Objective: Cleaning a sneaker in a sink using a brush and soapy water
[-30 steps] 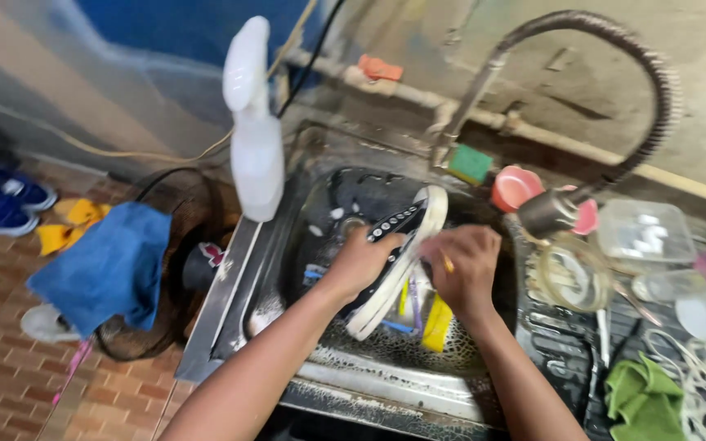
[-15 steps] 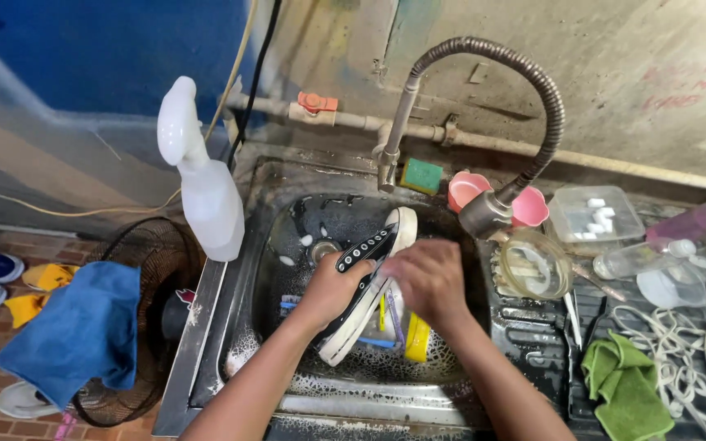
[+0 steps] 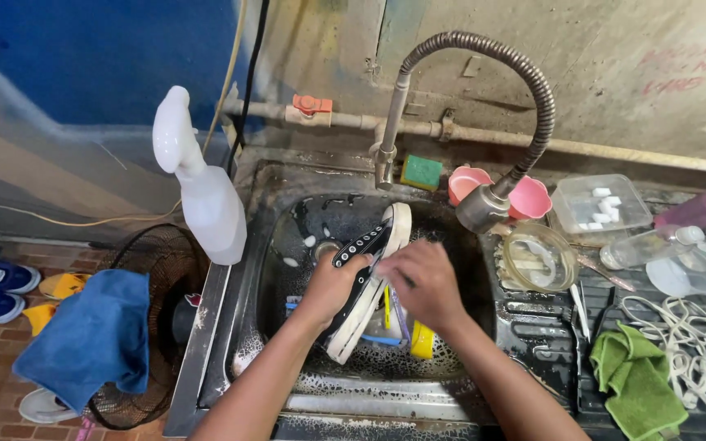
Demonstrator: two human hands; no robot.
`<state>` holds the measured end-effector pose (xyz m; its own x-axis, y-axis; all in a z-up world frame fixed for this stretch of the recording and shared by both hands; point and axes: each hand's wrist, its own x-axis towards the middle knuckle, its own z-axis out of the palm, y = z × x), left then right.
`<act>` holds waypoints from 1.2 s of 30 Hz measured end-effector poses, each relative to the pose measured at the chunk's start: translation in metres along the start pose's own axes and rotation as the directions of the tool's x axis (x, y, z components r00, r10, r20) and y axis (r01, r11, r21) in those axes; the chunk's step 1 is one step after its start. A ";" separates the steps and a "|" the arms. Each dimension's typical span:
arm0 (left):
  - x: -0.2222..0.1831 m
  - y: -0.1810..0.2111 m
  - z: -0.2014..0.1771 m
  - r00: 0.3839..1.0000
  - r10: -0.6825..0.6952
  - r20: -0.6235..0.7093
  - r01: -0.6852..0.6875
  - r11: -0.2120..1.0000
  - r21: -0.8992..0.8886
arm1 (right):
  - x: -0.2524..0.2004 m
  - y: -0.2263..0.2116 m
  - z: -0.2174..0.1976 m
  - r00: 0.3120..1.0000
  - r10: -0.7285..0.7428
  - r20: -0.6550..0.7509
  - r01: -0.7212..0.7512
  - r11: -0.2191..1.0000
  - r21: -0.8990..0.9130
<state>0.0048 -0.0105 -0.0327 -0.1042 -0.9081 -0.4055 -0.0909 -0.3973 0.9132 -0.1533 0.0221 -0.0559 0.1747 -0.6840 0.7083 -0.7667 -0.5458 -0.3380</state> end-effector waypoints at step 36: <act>0.004 0.007 0.011 1.000 0.019 0.020 -0.014 0.970 -0.243 | 0.022 0.006 -0.027 1.000 -0.031 -0.003 0.031 0.995 -0.097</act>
<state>-0.0075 -0.0155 -0.0282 -0.1254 -0.9128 -0.3886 0.1537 -0.4049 0.9014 -0.1707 0.0162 -0.0259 0.1969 -0.6654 0.7200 -0.8175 -0.5168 -0.2540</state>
